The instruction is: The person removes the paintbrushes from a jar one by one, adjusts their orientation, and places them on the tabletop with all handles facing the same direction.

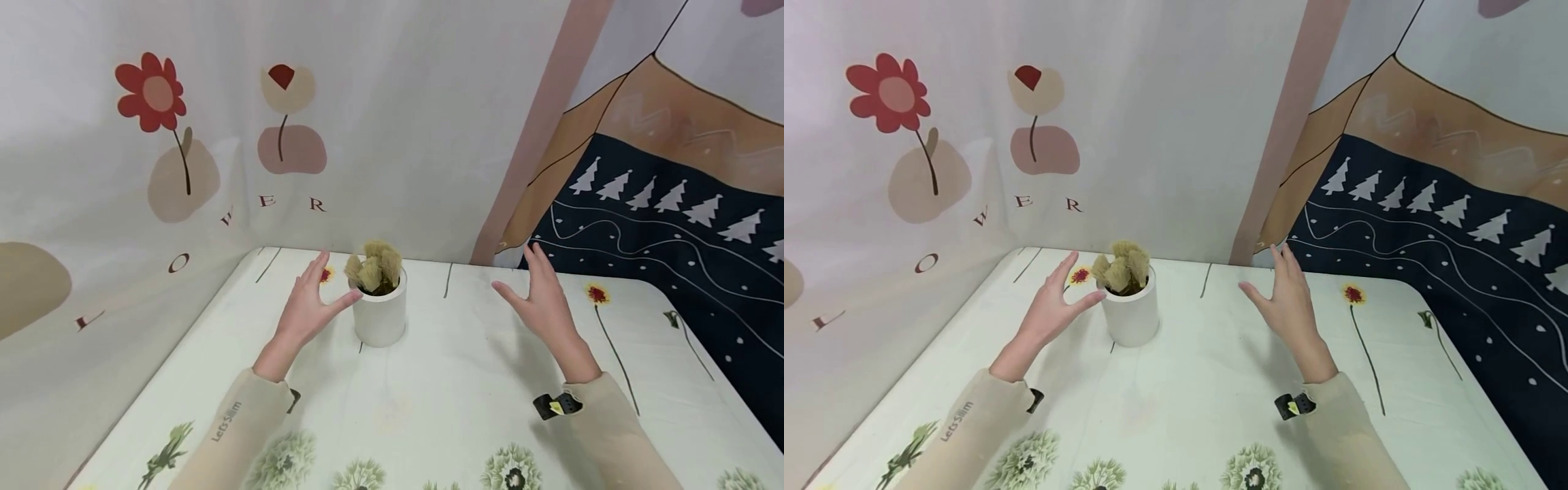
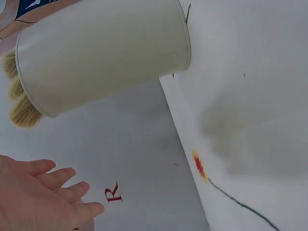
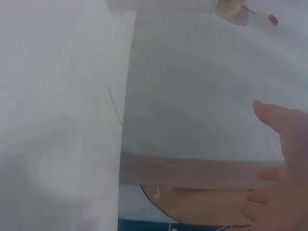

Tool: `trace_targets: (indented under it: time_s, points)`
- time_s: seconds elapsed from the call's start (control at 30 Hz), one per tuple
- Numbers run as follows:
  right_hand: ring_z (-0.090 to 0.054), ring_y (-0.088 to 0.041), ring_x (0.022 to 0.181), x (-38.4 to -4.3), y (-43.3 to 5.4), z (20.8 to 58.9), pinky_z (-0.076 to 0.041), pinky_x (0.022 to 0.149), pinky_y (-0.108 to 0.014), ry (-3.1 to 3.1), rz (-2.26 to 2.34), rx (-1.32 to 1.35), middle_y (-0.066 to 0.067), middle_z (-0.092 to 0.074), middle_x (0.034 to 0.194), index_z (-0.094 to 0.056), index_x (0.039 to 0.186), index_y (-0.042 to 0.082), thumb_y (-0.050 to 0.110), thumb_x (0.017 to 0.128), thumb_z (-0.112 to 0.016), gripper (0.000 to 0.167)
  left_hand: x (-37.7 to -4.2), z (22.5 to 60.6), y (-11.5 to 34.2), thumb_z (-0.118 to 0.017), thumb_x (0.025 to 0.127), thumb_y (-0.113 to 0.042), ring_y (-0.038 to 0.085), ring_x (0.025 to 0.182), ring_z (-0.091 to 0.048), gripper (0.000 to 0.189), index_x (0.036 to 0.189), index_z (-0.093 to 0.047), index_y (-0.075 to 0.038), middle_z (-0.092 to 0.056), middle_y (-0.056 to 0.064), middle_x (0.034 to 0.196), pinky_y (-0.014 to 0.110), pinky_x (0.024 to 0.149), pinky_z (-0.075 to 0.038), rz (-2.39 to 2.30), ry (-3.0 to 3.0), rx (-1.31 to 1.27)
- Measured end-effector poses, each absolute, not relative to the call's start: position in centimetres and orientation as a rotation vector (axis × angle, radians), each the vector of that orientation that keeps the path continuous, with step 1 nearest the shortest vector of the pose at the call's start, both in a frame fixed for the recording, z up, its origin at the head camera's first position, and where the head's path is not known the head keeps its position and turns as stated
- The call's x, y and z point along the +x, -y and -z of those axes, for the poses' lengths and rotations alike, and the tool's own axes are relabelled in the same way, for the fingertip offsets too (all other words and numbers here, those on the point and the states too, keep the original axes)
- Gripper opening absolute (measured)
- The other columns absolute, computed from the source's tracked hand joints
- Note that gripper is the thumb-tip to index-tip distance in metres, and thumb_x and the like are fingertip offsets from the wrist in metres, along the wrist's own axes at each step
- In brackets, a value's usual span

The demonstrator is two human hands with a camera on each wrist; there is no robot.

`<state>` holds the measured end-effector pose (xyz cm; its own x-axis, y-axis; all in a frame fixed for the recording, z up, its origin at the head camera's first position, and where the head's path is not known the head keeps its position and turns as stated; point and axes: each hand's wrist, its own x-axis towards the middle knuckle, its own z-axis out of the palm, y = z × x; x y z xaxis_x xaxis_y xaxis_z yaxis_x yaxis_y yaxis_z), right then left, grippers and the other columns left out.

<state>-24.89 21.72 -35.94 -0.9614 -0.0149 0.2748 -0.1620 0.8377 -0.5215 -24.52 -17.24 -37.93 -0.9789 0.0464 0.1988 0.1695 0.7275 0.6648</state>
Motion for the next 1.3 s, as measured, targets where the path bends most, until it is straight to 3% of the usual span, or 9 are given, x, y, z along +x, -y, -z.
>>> trace_targets:
  time_s: [0.2,0.37,0.73,1.07,1.3]
  points:
    - [-0.019,-0.042,0.152,-25.2,-19.7,36.5,-0.027,0.117,-0.068,2.729,-0.892,0.167,-0.017,-0.010,0.168,-0.017,0.160,0.010,0.043,0.095,-0.066,0.088,-24.2,38.3,16.5,-0.071,0.084,-0.058,0.036,0.150,-0.030,0.101,0.160,-0.019,-0.018,-0.024,0.012,0.166,0.060,0.119,-0.031,1.243,2.737,-0.126]
    - [-0.021,-0.039,0.152,-25.1,-18.0,36.9,-0.028,0.119,-0.064,2.672,-0.929,0.238,-0.016,-0.018,0.166,-0.024,0.158,0.009,0.040,0.094,-0.068,0.083,-24.0,38.5,15.9,-0.073,0.084,-0.056,0.037,0.151,-0.028,0.097,0.159,-0.023,-0.020,-0.028,0.013,0.164,0.060,0.120,-0.030,1.299,2.720,-0.100]
    - [-0.034,-0.038,0.147,-24.6,-14.8,37.2,-0.036,0.116,-0.062,2.567,-1.014,0.347,-0.015,-0.028,0.163,-0.034,0.154,0.007,0.033,0.093,-0.071,0.076,-24.0,39.3,14.6,-0.077,0.084,-0.043,0.034,0.146,-0.038,0.087,0.154,-0.035,-0.014,-0.042,0.017,0.156,0.056,0.121,-0.031,1.353,2.634,-0.099]
    - [-0.037,-0.035,0.146,-24.5,-11.8,36.9,-0.037,0.117,-0.059,2.539,-1.116,0.397,-0.013,-0.038,0.158,-0.044,0.148,0.007,0.032,0.092,-0.072,0.068,-24.3,40.0,13.9,-0.080,0.085,-0.037,0.030,0.143,-0.044,0.080,0.149,-0.042,-0.011,-0.048,0.012,0.152,0.044,0.121,-0.037,1.563,2.499,-0.123]
    - [-0.050,-0.031,0.137,-24.6,-9.7,36.8,-0.049,0.110,-0.047,2.476,-1.182,0.477,-0.013,-0.050,0.149,-0.054,0.141,0.006,0.026,0.093,-0.072,0.055,-24.3,40.1,13.7,-0.080,0.085,-0.032,0.032,0.141,-0.047,0.080,0.150,-0.040,-0.010,-0.047,0.013,0.153,0.044,0.116,-0.043,1.653,2.441,-0.138]
